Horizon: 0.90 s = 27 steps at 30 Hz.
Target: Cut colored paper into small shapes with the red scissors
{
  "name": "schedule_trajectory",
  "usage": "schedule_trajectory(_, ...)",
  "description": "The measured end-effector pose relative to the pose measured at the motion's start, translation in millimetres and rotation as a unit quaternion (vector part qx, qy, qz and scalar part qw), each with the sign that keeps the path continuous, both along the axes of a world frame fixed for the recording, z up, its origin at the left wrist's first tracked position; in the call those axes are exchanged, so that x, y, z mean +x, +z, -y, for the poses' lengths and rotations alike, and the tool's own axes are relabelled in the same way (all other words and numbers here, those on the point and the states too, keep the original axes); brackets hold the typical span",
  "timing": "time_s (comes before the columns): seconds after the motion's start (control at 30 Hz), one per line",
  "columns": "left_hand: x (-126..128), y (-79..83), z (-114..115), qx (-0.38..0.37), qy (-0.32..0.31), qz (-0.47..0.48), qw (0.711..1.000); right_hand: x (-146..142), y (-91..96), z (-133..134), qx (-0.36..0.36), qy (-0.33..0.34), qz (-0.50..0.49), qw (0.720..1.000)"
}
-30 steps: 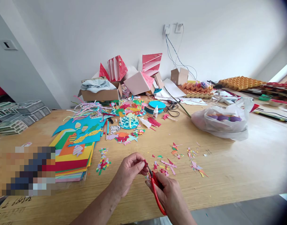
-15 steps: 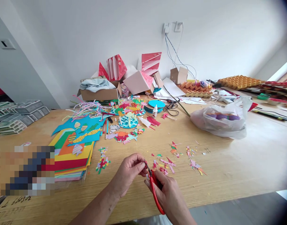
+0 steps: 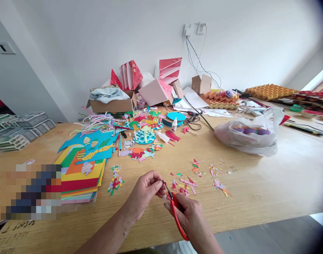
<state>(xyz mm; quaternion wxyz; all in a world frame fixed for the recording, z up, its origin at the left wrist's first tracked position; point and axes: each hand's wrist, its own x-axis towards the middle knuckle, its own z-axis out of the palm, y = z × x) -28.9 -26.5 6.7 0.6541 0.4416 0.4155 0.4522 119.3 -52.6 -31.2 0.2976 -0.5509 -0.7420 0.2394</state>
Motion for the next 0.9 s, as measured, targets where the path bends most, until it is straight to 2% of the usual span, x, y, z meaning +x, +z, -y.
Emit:
schedule_trajectory(0.3, 1.9, -1.8, -0.1, -0.026, 0.011, 0.030, 0.999, -1.9, -4.7, -1.9, -0.065, 0.000, -0.033, 0.997)
schedule_trajectory(0.47, -1.6, -2.9, -1.1, -0.015, 0.007, 0.047, 0.999, -2.4, -2.3, -1.1, -0.104, 0.003, -0.043, 0.994)
schedule_trajectory(0.67, -0.7, -4.1, 0.1, -0.027, -0.005, 0.072, 0.997, -5.6, 4.0, 0.2, -0.098, 0.021, -0.032, 0.994)
schedule_trajectory(0.9, 2.0, -5.9, 2.7, -0.031, -0.021, 0.066, 0.997, -3.4, 1.9, -0.8, -0.068, 0.012, -0.023, 0.997)
